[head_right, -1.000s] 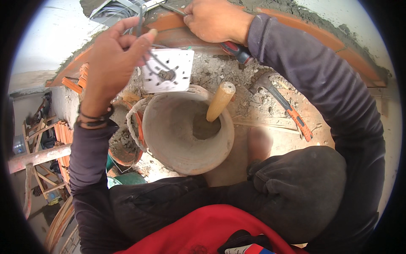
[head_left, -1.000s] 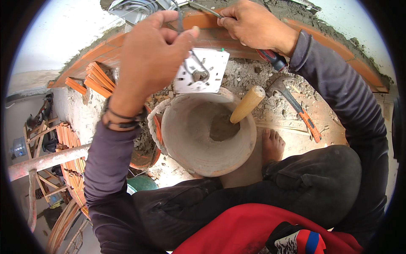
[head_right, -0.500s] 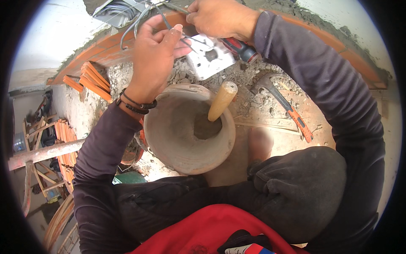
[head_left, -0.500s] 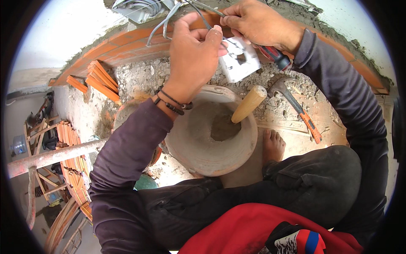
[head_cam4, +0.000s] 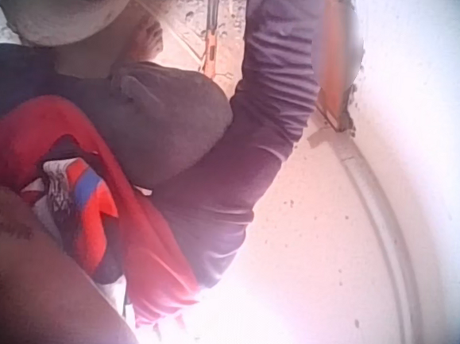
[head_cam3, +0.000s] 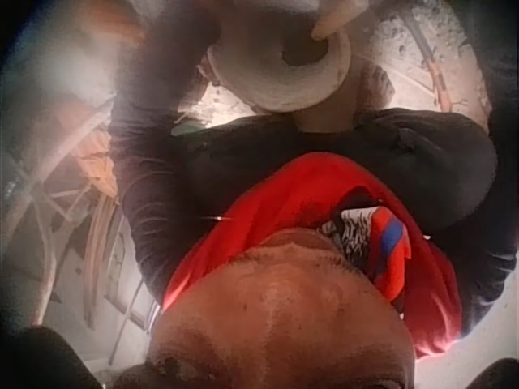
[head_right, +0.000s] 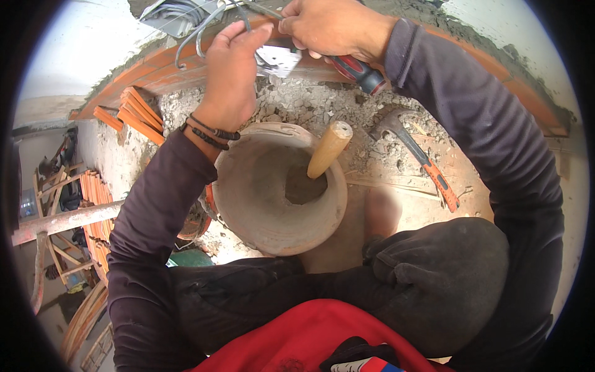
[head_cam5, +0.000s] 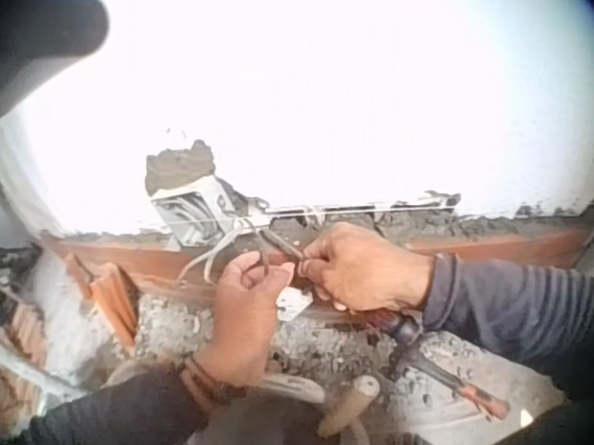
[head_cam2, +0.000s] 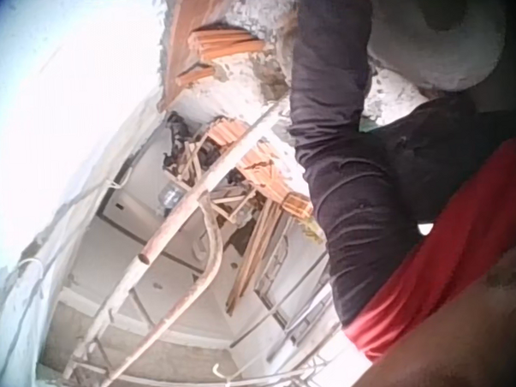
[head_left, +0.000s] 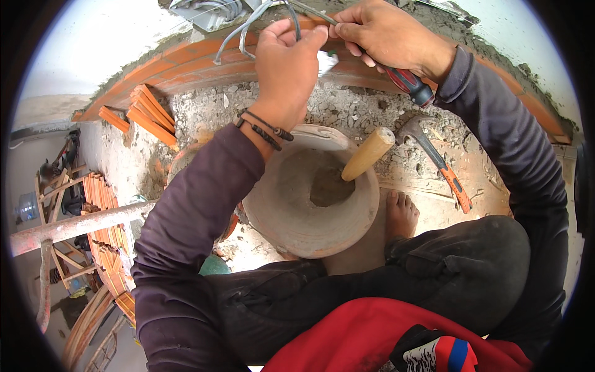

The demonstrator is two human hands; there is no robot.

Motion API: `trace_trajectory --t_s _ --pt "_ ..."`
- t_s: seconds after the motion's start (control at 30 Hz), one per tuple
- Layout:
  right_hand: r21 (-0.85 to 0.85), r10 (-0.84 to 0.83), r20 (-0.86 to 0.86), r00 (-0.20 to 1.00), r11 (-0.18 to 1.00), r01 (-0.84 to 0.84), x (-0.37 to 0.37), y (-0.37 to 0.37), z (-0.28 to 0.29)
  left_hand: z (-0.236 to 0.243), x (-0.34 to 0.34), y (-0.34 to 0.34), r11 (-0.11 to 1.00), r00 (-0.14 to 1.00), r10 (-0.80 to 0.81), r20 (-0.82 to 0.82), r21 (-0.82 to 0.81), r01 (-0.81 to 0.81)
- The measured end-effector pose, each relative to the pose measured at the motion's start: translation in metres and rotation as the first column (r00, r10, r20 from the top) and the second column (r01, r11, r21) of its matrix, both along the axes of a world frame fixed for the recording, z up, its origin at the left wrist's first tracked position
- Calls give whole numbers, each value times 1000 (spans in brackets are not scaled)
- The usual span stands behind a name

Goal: The person connects wires to an electrical component and positions it inside a wall box using a screwdriver and their hands.

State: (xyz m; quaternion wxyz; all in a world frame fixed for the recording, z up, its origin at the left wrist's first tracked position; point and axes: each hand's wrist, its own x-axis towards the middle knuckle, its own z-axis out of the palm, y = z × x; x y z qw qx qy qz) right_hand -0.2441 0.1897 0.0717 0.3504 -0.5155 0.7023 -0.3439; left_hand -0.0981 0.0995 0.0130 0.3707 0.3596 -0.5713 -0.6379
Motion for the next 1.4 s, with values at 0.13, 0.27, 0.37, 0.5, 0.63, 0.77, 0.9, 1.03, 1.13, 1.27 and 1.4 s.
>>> trace_trajectory --t_s 0.13,0.27,0.37,0.5,0.63,0.77,0.9,1.03,1.13,1.27,1.4 --pt "99 -30 -25 999 995 33 1 1 7 4 -16 -13 994 995 100 -26 35 -99" --pt "63 -16 -52 999 998 19 1 -1 5 -4 -21 -34 999 986 41 -161 21 -39" --pt "33 -10 -81 997 999 12 -1 -1 1 -7 -23 -35 998 963 58 -264 34 -51" --pt "-6 -1 -116 993 1000 0 -7 0 -6 0 -32 -27 984 957 175 -232 13 -177" --pt "-51 6 -152 988 999 -14 -5 -3 -8 0 -35 -33 968 955 242 -170 -29 -250" --pt "-91 6 -187 982 996 -24 -9 -4 -13 -6 -21 -41 937 982 187 0 -300 -179" --pt "-125 -1 -224 975 992 -28 -17 -5 -21 -9 -19 -43 889 973 227 48 -418 -187" --pt "-169 -3 -252 968 985 -41 -16 -7 -25 -8 -16 -44 863 979 195 56 -484 -145" --pt "-198 -7 -279 960 979 -50 -18 -6 -28 -7 -12 -43 806 981 161 104 -588 -70" --pt "-236 -10 -312 950 969 -67 -13 -9 -31 -5 -13 -40 812 974 195 116 -576 -94" --pt "-273 -12 -345 938 958 -88 0 -4 -32 -3 -12 -38 730 947 270 174 -679 -83"
